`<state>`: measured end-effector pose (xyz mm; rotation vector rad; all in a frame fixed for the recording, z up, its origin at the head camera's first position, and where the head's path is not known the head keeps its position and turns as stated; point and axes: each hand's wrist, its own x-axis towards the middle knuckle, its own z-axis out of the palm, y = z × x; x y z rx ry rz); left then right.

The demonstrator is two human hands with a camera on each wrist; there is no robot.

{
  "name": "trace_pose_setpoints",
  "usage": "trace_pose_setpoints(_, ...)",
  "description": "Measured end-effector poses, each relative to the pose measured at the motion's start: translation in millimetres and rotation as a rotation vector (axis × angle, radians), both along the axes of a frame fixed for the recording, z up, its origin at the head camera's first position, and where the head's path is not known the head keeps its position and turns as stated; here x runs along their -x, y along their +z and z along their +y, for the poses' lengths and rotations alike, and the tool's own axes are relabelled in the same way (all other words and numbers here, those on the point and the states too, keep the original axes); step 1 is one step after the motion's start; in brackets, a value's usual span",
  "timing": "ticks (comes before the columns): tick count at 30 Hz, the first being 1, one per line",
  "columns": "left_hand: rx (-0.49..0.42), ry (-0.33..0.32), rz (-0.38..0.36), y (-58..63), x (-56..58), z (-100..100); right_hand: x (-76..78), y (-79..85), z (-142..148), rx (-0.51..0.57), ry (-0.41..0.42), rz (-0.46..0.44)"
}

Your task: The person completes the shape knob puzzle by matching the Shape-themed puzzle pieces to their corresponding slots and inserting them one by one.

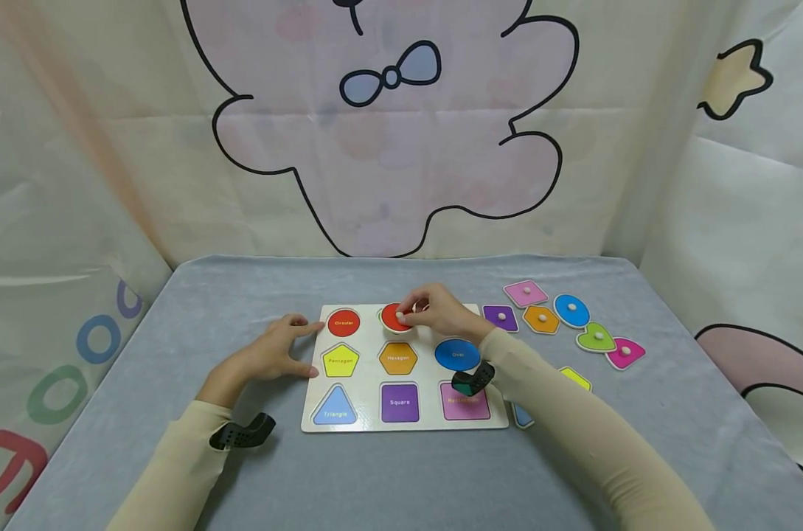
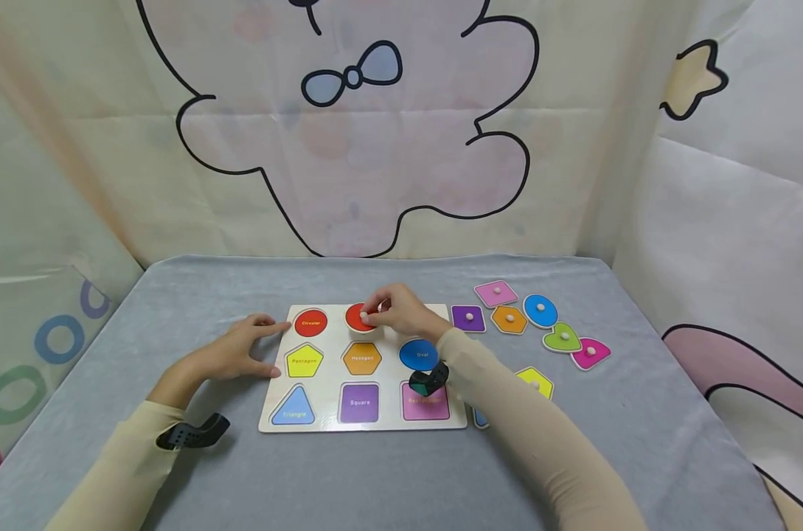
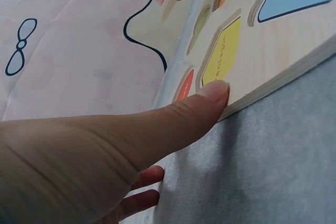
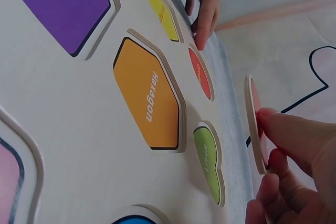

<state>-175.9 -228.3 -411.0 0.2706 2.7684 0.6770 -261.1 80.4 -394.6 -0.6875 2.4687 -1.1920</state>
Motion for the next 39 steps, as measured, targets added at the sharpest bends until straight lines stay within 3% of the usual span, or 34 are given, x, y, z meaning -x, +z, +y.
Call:
trace_pose_setpoints(12, -0.009, -0.021, 0.016, -0.1, 0.4, -0.8, 3.4, -4.1, -0.1, 0.03, 0.024, -0.001)
trace_pose_setpoints(39, -0.003, -0.03, 0.02, 0.8, 0.6, -1.5, 4.7, -8.0, -23.0, 0.031, -0.019, -0.031)
